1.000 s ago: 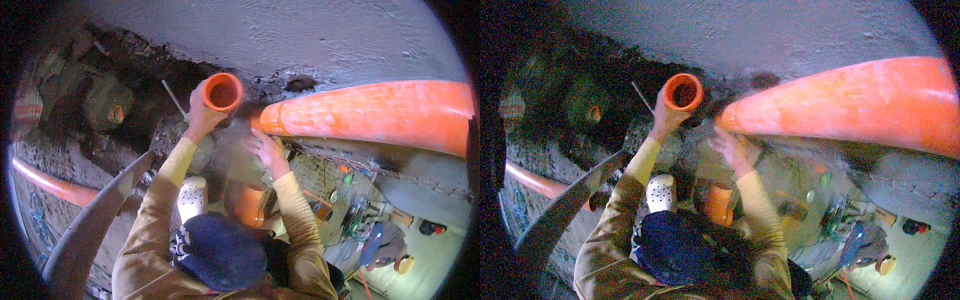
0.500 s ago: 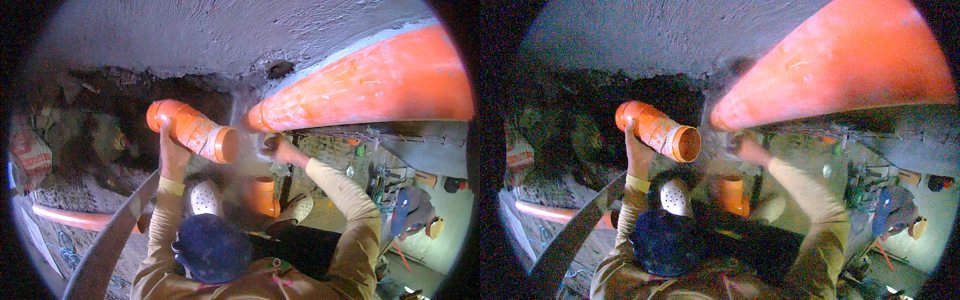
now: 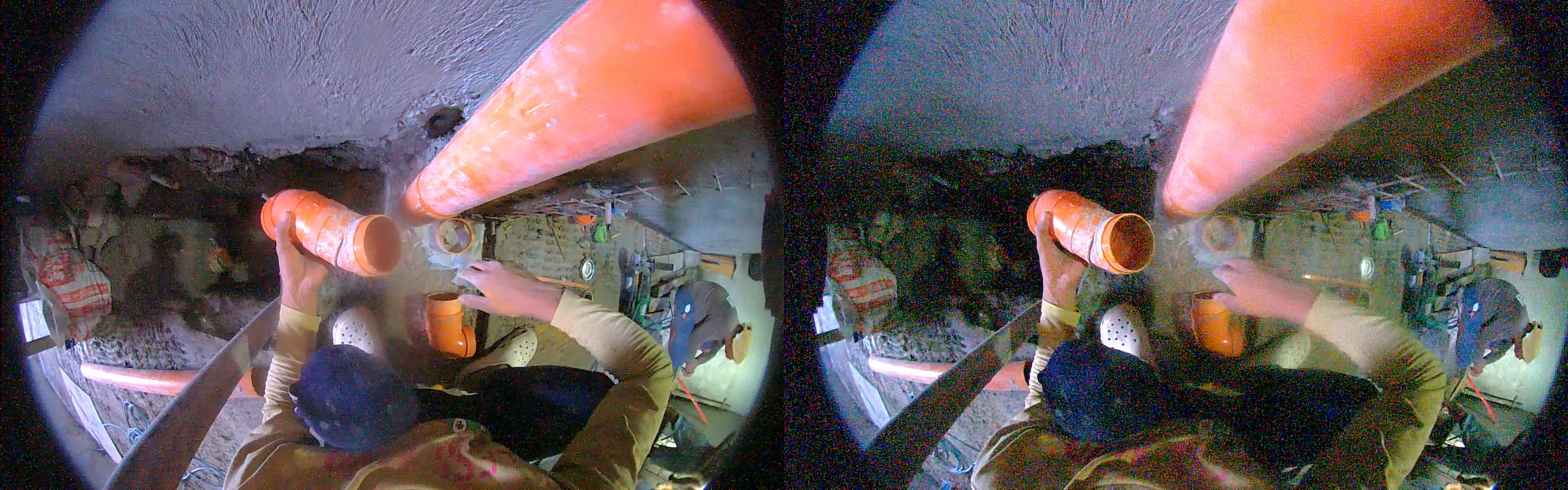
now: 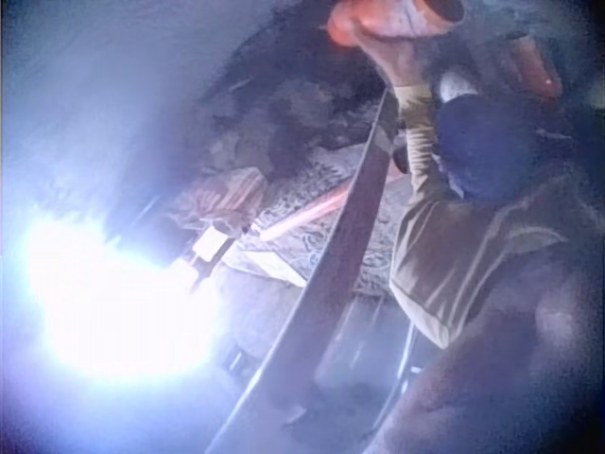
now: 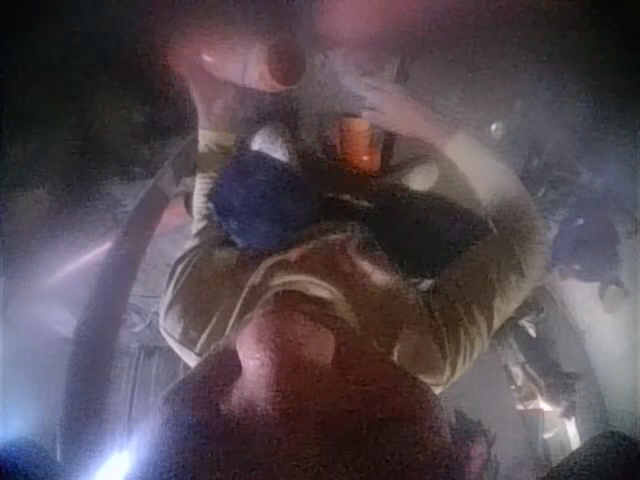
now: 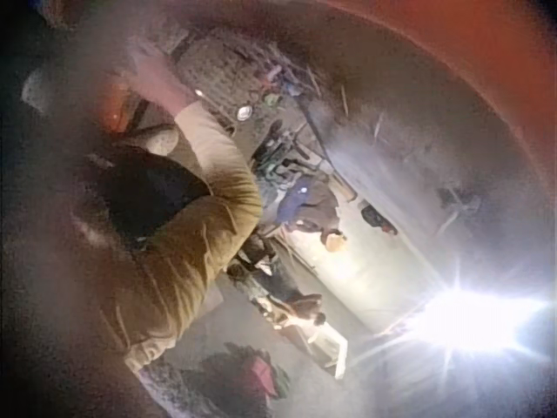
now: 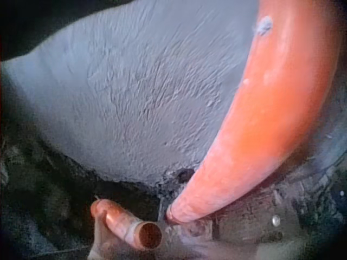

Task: The person installs orange PVC pipes into a ceiling opening, applies adhesive to pipe joints, and connects multiple pipe sections and fittings. The person sits on the floor to reach the ceiling and aligns the pipes with existing openings.

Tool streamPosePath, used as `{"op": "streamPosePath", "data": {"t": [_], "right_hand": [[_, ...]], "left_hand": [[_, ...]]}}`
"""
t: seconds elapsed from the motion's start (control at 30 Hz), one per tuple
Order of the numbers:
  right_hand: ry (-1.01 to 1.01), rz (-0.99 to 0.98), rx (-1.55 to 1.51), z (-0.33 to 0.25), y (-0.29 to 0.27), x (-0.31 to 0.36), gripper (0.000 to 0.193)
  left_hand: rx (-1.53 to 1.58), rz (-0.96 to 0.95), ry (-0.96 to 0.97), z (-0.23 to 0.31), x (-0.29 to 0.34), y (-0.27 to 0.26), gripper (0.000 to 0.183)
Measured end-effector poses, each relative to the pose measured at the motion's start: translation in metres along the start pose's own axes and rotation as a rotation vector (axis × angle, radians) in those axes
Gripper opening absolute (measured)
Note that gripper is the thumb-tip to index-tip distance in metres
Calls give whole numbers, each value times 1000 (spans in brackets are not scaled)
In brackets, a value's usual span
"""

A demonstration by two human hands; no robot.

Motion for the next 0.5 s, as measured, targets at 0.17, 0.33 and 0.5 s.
{"op": "streamPosePath", "data": {"t": [0.17,0.33,0.5], "right_hand": [[142,-66,-10,33,16,31,61],[265,37,-100,80,62,60,55],[333,173,-351,125,187,78,44]], "left_hand": [[-46,28,16,-8,-2,3,66],[-1591,-259,865,0,3,-32,65],[-1064,-86,641,-12,25,-32,70]]}}
Point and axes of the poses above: each hand's wrist, its own x-axis away from the middle knuckle, its own y-axis out of the palm, z = x × y, the point moved 3 cm from there along -x, towards the middle knuckle, and after that the axes turned 15 degrees about x, right-handed, at the moved point
